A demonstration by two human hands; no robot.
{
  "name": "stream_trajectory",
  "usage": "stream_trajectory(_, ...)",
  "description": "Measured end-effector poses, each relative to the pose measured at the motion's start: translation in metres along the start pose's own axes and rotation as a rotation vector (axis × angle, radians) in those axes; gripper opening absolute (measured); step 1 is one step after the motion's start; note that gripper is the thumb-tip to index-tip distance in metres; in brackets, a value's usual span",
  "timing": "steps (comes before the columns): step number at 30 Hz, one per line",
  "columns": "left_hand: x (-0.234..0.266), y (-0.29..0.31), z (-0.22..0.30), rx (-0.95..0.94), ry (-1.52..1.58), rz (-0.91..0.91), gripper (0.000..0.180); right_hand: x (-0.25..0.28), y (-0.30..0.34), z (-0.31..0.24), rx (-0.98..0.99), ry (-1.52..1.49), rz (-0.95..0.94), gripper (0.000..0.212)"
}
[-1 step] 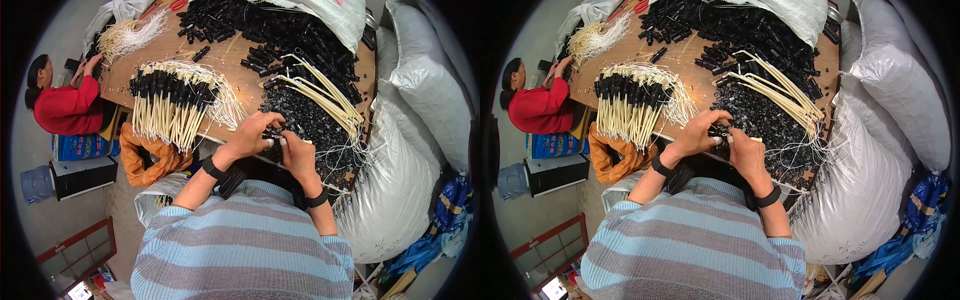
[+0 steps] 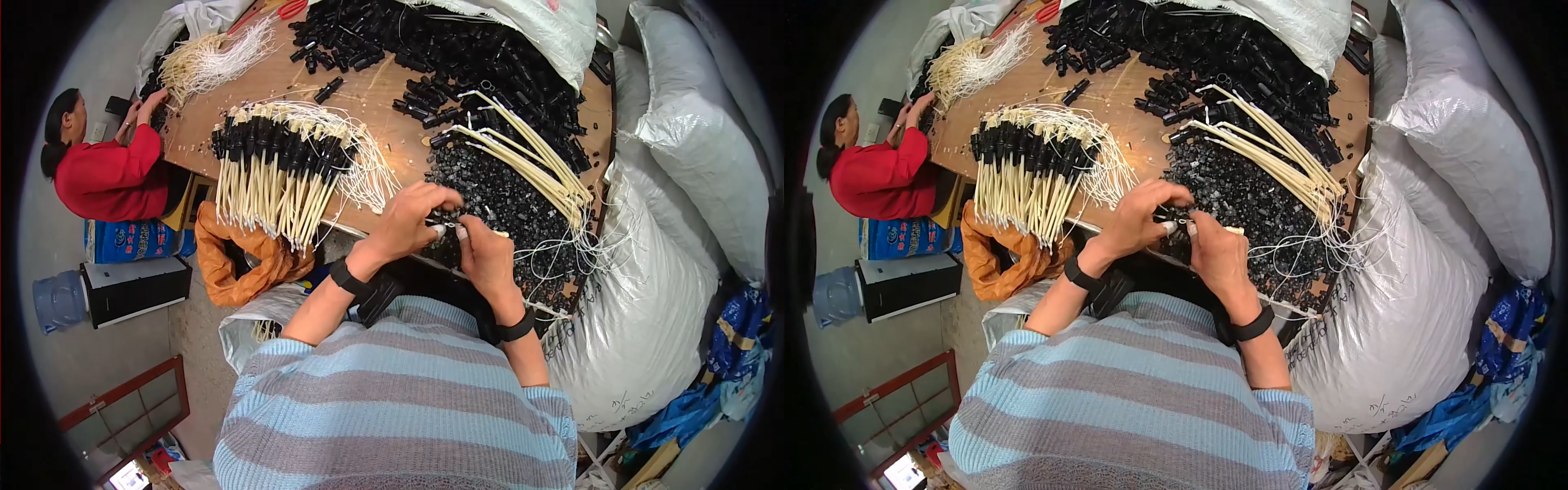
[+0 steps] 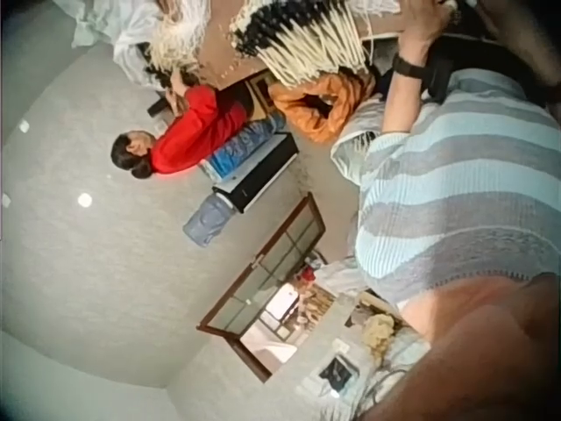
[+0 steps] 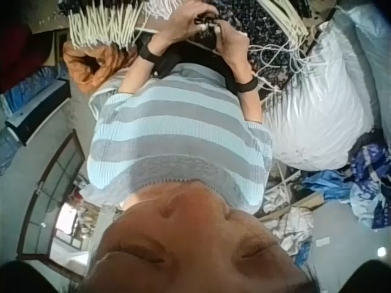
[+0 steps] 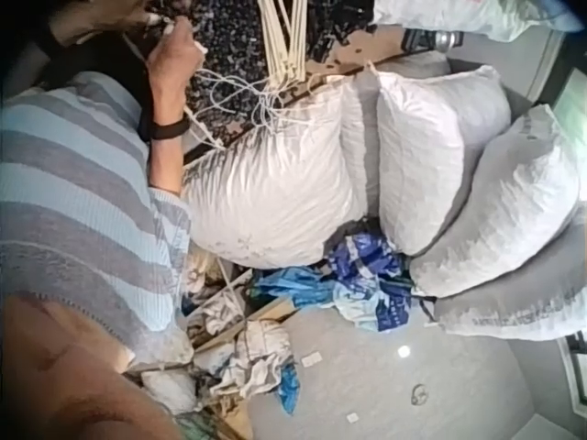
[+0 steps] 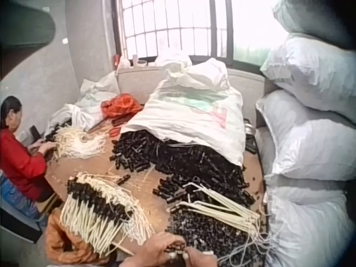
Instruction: Manually inserting white wire filaments into black plastic bases at a workbench.
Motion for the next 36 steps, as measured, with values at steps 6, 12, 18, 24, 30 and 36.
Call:
stream_trajectory(6, 0.005, 0.008, 0.003, -0.152, -0.038, 0.083, 0.020, 0.004, 0.000, -0.011, 0.070, -0.043, 0.061, 0.012)
stream_trajectory(12, 0.012, 0.016, -0.020, 0.178, 0.227, 0.111, 0.013, 0.001, 0.005, -0.004, 0.020, -0.056, 0.061, 0.009)
stream_trajectory(18, 0.011, 0.010, 0.006, -0.131, -0.010, 0.108, 0.020, 0.003, 0.005, -0.008, 0.066, -0.050, 0.121, 0.009)
stream_trajectory(24, 0.009, 0.013, 0.012, -0.129, -0.062, 0.101, 0.020, 0.006, 0.005, -0.010, 0.052, -0.046, 0.115, 0.011)
stream_trajectory(30, 0.007, 0.017, -0.008, -0.024, 0.158, 0.102, 0.018, 0.003, 0.006, -0.011, 0.046, -0.068, 0.108, 0.007)
stream_trajectory(36, 0.011, 0.018, 0.000, -0.064, 0.076, 0.119, 0.023, 0.005, 0.006, -0.007, -0.001, -0.218, 0.136, 0.016)
Point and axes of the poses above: each hand's wrist, its own y-axis away from the middle knuckle, its own x-axis out of the back of the hand, z = x × y, the point moved 9 cm from there along -y, towards the middle knuckle, and after that the axes turned 5 degrees about -z, right-handed, at the moved point
